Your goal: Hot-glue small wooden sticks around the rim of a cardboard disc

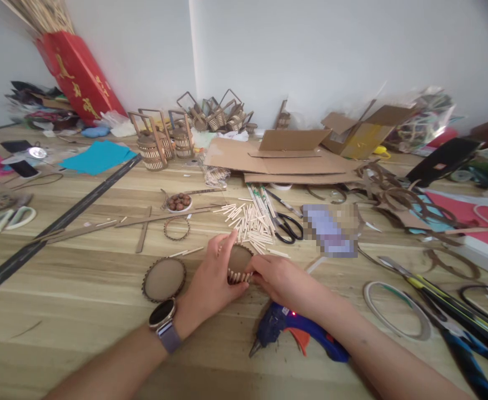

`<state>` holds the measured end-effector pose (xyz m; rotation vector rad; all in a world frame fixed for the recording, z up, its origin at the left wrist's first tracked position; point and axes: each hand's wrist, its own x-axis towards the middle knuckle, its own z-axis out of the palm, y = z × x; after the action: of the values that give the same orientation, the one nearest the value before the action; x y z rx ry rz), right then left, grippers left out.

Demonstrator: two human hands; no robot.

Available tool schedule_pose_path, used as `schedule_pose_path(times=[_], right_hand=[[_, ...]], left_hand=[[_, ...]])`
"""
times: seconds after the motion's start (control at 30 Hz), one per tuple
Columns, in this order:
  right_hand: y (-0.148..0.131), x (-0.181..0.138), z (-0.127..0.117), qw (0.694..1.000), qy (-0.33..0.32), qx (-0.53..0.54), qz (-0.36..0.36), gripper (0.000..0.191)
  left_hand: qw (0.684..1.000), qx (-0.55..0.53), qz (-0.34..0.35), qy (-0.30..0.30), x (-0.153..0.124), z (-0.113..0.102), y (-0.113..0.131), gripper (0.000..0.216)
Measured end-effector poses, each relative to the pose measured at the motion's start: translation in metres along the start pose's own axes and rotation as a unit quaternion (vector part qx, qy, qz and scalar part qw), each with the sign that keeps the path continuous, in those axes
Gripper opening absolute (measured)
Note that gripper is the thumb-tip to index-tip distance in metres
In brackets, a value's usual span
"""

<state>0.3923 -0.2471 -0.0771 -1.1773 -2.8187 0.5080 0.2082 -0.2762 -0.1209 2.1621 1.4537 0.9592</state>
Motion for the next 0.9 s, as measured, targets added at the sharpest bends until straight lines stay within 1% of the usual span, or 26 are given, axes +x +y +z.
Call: schedule_pose_path(times=[0.3, 0.63, 0.83, 0.9], right_hand=[[-0.0013, -0.0012, -0.0018, 1.0, -0.006, -0.01, -0.004, 0.016], [0.0014, -0.0008, 0.0004, 1.0, 0.0, -0.024, -0.005, 0.015], [-0.002, -0.0022, -0.0017, 1.0, 0.0, -0.019, -0.012, 0.015], [-0.0035, -0.0045, -0.0075, 1.0, 0.008, -0.002, -0.016, 0.023]], left_hand=[[1.0, -0.005, -0.007, -0.007, 0.0002, -0.0015, 0.0017, 0.106], [1.0, -0.005, 0.006, -0.008, 0.0006, -0.0013, 0.0019, 0.11], [1.0, -0.009, 0.005, -0.001, 0.0006, -0.0017, 0.0, 0.106], [1.0, -0.009, 0.009, 0.0, 0.0002, -0.0026, -0.0007, 0.105]])
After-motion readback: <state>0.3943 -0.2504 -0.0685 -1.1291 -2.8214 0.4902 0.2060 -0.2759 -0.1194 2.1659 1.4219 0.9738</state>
